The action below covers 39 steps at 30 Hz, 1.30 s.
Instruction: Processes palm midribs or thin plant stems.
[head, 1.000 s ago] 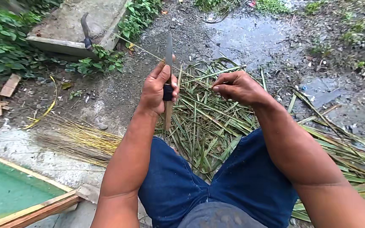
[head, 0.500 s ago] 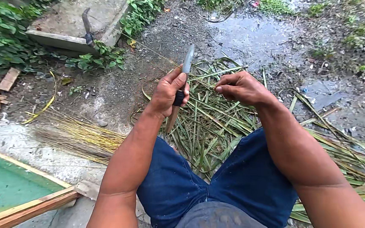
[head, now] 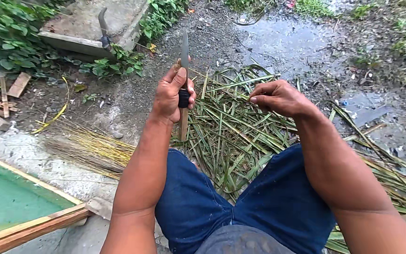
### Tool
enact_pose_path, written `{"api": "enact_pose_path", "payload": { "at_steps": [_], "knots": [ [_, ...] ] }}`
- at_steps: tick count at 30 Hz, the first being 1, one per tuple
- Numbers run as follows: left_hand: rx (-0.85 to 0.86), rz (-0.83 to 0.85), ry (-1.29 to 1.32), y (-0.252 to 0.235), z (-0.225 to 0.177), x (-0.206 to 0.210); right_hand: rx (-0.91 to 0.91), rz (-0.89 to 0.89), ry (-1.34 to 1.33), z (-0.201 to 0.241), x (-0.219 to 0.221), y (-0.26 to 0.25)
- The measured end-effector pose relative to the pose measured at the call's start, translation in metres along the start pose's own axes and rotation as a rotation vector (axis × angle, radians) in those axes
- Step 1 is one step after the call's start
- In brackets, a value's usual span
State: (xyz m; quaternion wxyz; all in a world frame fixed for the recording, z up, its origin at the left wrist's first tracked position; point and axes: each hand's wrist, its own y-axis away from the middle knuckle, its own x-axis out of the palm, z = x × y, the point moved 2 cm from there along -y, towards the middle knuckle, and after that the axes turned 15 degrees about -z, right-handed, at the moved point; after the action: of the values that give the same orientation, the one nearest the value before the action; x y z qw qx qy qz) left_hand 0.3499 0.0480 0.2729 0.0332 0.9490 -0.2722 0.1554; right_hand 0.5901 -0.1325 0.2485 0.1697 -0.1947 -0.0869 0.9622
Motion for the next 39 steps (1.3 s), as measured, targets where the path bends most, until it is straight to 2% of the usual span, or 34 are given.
{"api": "enact_pose_path", "payload": {
  "at_steps": [9,15,19,24,39],
  "knots": [
    [0.053,-0.081,0.049,-0.007,-0.01,-0.019,0.097,0.041,-0.007,-0.011,-0.022,0.004],
    [0.021,-0.03,0.034,0.0,-0.003,-0.007,0.193,0.088,-0.031,-0.007,-0.011,0.003],
    [-0.033,0.013,0.013,0.004,0.007,0.006,0.114,0.028,-0.053,0.004,0.01,-0.002],
    [-0.029,0.004,0.011,0.0,0.007,0.001,0.016,0.056,-0.036,0.004,0.009,-0.003],
    [0.074,-0.139,0.058,-0.009,-0.019,-0.038,0.047,0.076,0.052,-0.007,-0.033,0.018]
  ]
}}
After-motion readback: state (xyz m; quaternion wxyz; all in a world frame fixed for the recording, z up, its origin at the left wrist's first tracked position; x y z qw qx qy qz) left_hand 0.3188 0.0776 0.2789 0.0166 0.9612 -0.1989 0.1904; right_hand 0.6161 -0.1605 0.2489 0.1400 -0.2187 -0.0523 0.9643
